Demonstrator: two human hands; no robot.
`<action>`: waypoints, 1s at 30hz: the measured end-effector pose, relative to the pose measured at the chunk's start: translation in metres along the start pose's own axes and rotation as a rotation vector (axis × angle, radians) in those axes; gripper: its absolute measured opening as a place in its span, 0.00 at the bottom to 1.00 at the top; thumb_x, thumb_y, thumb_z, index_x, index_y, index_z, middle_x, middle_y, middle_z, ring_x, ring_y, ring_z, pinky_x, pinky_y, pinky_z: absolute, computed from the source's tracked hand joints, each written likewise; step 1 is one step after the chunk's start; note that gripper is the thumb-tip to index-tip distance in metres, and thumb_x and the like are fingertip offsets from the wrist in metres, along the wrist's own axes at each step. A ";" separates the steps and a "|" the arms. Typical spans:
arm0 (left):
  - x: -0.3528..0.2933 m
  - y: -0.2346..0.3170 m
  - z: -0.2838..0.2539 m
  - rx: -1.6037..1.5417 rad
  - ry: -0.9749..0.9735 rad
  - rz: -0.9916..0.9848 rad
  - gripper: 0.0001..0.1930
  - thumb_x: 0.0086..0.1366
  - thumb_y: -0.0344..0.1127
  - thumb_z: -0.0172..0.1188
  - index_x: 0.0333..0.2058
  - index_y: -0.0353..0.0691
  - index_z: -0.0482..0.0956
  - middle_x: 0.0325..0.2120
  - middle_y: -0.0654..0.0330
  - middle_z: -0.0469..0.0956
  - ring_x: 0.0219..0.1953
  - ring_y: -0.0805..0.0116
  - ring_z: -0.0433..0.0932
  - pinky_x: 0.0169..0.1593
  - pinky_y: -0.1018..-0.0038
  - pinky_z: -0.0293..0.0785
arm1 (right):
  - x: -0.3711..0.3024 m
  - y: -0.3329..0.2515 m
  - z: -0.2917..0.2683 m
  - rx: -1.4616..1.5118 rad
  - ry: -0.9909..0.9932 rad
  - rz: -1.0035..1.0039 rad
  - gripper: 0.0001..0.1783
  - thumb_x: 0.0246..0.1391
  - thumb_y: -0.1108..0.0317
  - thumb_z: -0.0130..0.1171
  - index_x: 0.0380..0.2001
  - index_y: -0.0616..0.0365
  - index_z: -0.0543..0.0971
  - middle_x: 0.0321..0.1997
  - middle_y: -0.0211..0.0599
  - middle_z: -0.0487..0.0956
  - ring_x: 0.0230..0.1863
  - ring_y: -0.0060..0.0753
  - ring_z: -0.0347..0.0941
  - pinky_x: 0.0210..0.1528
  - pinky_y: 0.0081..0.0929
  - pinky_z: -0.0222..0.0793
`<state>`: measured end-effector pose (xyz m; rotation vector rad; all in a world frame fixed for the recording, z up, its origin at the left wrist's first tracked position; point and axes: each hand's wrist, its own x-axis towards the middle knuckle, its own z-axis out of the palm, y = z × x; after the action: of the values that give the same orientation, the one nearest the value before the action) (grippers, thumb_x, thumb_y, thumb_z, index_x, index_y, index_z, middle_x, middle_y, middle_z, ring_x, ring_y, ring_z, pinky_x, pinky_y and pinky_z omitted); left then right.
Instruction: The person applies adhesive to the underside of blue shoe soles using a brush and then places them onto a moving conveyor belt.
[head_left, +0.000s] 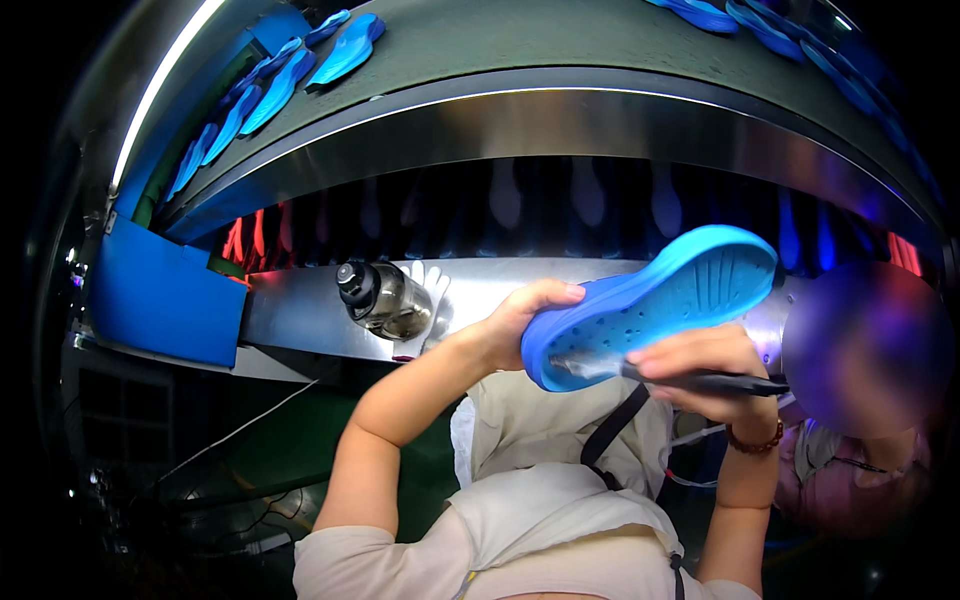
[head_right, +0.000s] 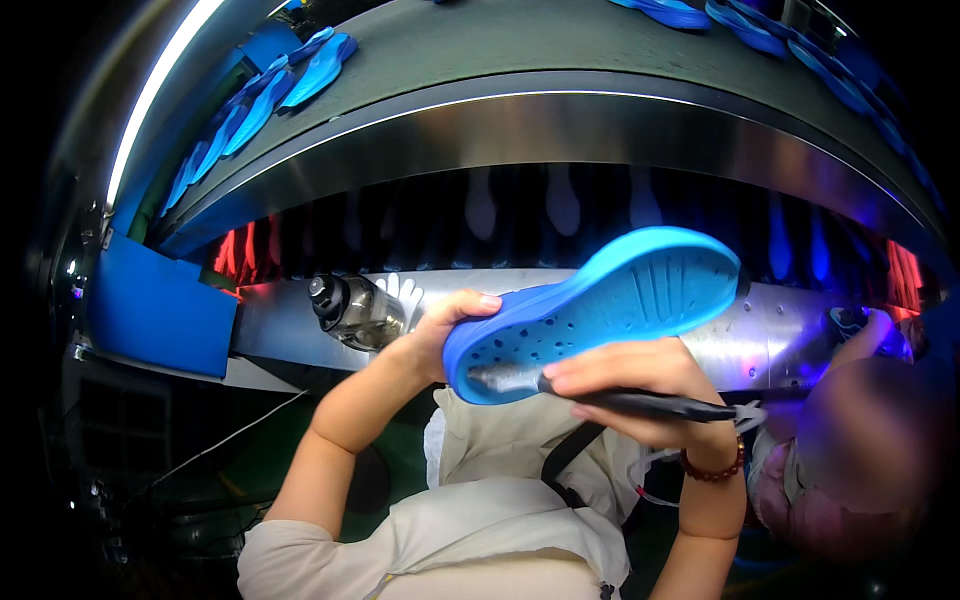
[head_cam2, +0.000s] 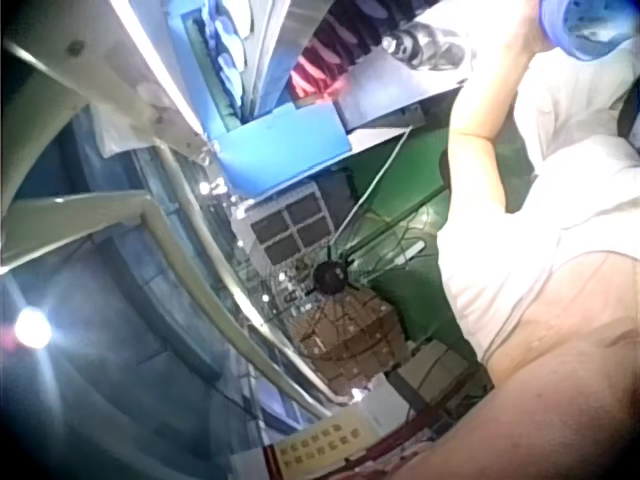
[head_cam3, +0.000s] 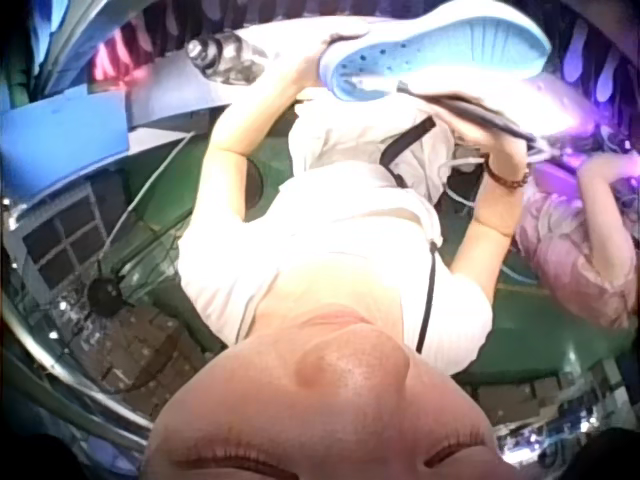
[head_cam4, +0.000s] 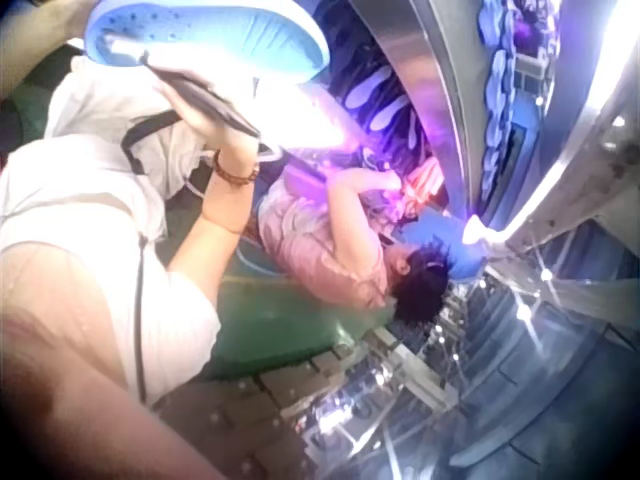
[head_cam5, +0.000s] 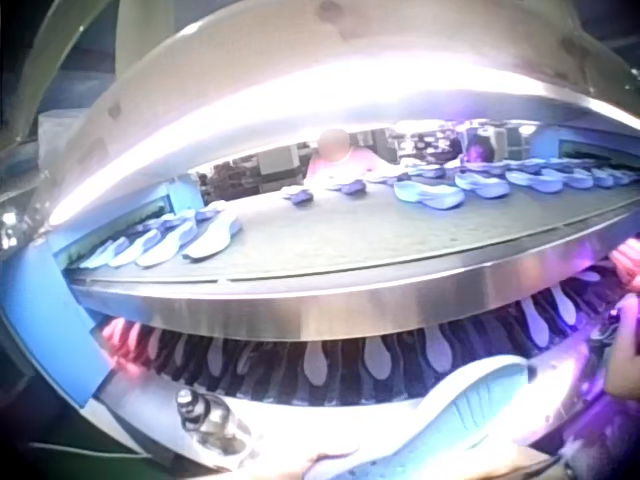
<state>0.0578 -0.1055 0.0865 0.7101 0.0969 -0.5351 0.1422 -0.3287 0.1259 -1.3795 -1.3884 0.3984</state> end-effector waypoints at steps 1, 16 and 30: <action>-0.001 0.004 0.001 0.112 -0.003 -0.065 0.33 0.58 0.49 0.48 0.58 0.32 0.59 0.51 0.46 0.68 0.50 0.58 0.71 0.55 0.66 0.65 | 0.001 0.002 0.000 0.046 -0.113 0.077 0.12 0.42 0.78 0.62 0.34 0.61 0.79 0.38 0.43 0.80 0.39 0.39 0.78 0.42 0.27 0.74; -0.037 0.016 0.004 0.240 0.198 0.002 0.32 0.56 0.52 0.52 0.50 0.28 0.69 0.44 0.46 0.73 0.43 0.60 0.75 0.50 0.70 0.69 | -0.014 0.006 -0.018 -0.041 -0.121 0.095 0.13 0.39 0.80 0.63 0.34 0.62 0.80 0.38 0.45 0.80 0.40 0.38 0.78 0.43 0.25 0.73; 0.034 -0.053 -0.027 -0.294 -0.037 0.403 0.45 0.57 0.73 0.26 0.60 0.41 0.54 0.55 0.50 0.63 0.57 0.52 0.63 0.59 0.53 0.58 | -0.010 0.029 0.017 0.108 0.394 0.490 0.11 0.42 0.77 0.60 0.33 0.64 0.80 0.32 0.45 0.80 0.31 0.31 0.78 0.35 0.21 0.73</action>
<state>0.0629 -0.1366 0.0258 0.4151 -0.0043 -0.1417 0.1405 -0.3222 0.0913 -1.6009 -0.6935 0.4791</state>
